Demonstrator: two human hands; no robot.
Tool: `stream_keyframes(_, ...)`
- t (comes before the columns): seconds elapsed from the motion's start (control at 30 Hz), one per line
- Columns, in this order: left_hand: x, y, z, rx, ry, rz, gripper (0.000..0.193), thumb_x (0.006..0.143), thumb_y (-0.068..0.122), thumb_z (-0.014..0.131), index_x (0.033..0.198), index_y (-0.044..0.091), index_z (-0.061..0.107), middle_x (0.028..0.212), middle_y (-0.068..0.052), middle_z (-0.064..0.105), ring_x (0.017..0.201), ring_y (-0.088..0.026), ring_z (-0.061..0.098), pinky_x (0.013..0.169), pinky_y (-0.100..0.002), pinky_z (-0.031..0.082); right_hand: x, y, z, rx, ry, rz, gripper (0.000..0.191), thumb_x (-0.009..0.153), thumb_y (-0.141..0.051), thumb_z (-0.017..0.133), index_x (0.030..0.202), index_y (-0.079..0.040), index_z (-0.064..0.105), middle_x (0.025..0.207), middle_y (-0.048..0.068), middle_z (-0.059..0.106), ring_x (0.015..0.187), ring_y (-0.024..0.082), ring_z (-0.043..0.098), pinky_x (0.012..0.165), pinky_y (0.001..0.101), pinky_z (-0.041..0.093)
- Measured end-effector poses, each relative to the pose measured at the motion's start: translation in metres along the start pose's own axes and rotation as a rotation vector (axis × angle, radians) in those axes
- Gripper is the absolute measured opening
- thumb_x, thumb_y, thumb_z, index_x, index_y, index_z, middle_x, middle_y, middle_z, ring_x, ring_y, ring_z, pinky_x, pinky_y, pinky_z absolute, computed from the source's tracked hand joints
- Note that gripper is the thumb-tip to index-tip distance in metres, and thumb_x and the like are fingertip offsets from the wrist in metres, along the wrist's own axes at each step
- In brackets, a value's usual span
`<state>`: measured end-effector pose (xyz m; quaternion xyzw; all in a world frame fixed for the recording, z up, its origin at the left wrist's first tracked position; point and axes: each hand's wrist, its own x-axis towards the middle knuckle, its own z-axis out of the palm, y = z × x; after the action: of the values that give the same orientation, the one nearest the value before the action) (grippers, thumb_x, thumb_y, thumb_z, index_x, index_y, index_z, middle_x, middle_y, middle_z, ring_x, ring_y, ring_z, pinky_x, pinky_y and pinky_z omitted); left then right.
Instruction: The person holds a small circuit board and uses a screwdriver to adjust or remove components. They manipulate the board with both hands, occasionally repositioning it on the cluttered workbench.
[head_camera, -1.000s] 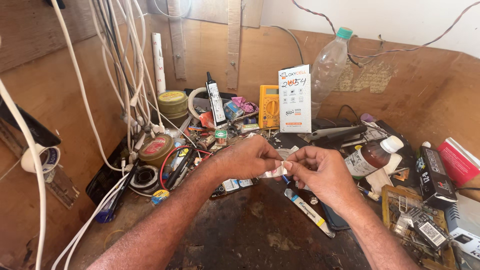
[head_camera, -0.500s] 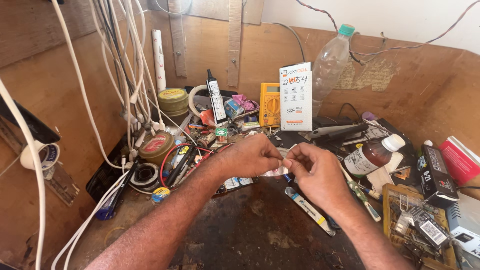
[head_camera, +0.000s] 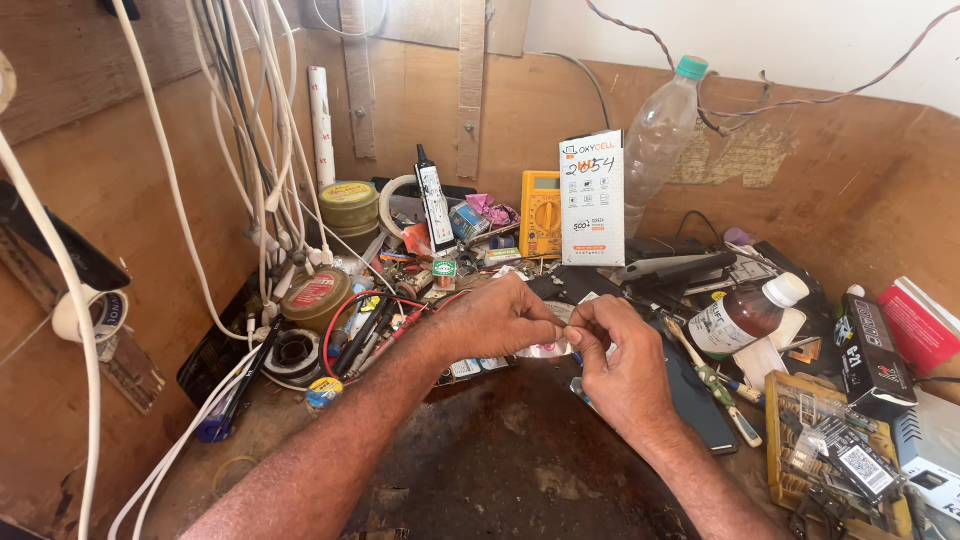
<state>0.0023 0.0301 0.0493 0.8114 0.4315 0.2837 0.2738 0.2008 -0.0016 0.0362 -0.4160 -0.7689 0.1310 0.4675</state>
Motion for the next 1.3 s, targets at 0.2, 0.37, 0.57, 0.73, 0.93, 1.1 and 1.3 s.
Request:
stream_keyframes(0.2, 0.004, -0.009, 0.003, -0.017, 0.021, -0.052, 0.027, 0.084, 0.031, 0.072, 0.085, 0.005, 0.082, 0.052, 0.001, 0.059, 0.050, -0.006, 0.050, 0.047, -0.033, 0.043, -0.004, 0.006, 0.004, -0.024, 0.027, -0.061, 0.010, 0.085, 0.004, 0.069, 0.087, -0.001, 0.061, 0.078, 0.008, 0.059, 0.067, 0.019, 0.059, 0.062, 0.0353, 0.049)
stream_keyframes(0.37, 0.006, -0.014, -0.003, -0.038, 0.035, 0.005, 0.026, 0.087, 0.029, 0.071, 0.087, 0.005, 0.080, 0.053, 0.001, 0.060, 0.052, -0.005, 0.050, 0.048, -0.032, 0.044, -0.002, 0.013, 0.006, 0.112, 0.032, -0.117, 0.007, 0.090, -0.002, 0.072, 0.090, -0.002, 0.065, 0.082, 0.003, 0.066, 0.078, 0.012, 0.064, 0.070, 0.0298, 0.053)
stream_keyframes(0.57, 0.002, -0.015, -0.005, -0.102, 0.048, 0.015, 0.028, 0.092, 0.030, 0.071, 0.091, 0.004, 0.080, 0.054, 0.001, 0.054, 0.054, -0.006, 0.045, 0.049, -0.035, 0.041, 0.000, 0.016, -0.001, 0.356, -0.035, 0.223, 0.009, 0.094, -0.009, 0.070, 0.097, -0.001, 0.072, 0.082, 0.001, 0.072, 0.073, 0.004, 0.061, 0.065, 0.0238, 0.050)
stream_keyframes(0.73, 0.003, -0.012, -0.005, -0.036, 0.062, 0.008, 0.028, 0.091, 0.032, 0.071, 0.090, 0.005, 0.079, 0.051, -0.001, 0.053, 0.052, -0.007, 0.046, 0.049, -0.036, 0.042, 0.001, 0.012, -0.002, 0.238, -0.093, 0.214, 0.012, 0.089, -0.013, 0.076, 0.092, -0.001, 0.074, 0.078, 0.000, 0.074, 0.069, 0.004, 0.062, 0.063, 0.0235, 0.050)
stream_keyframes(0.93, 0.003, -0.013, -0.004, -0.041, 0.024, -0.013, 0.030, 0.093, 0.031, 0.072, 0.092, 0.002, 0.079, 0.060, -0.003, 0.060, 0.058, -0.008, 0.049, 0.055, -0.035, 0.044, 0.006, 0.006, -0.002, 0.181, -0.107, 0.260, 0.013, 0.090, -0.014, 0.075, 0.089, -0.001, 0.073, 0.074, 0.000, 0.073, 0.067, 0.005, 0.062, 0.061, 0.0250, 0.050)
stream_keyframes(1.1, 0.002, -0.010, -0.005, -0.203, -0.024, 0.010, 0.031, 0.086, 0.026, 0.077, 0.111, 0.009, 0.079, 0.077, 0.000, 0.076, 0.067, -0.005, 0.058, 0.062, -0.031, 0.051, 0.007, 0.002, -0.001, 0.204, -0.073, 0.206, 0.010, 0.091, -0.012, 0.072, 0.088, -0.002, 0.070, 0.075, 0.001, 0.072, 0.068, 0.004, 0.063, 0.061, 0.0248, 0.050)
stream_keyframes(1.3, -0.002, -0.004, -0.006, -0.275, -0.015, -0.044, 0.030, 0.087, 0.026, 0.077, 0.109, 0.006, 0.081, 0.080, -0.002, 0.079, 0.068, -0.005, 0.060, 0.064, -0.028, 0.051, 0.003, 0.004, 0.004, 0.049, -0.035, 0.160, 0.009, 0.091, -0.010, 0.071, 0.088, -0.002, 0.068, 0.082, 0.002, 0.067, 0.073, 0.010, 0.063, 0.064, 0.0297, 0.051)
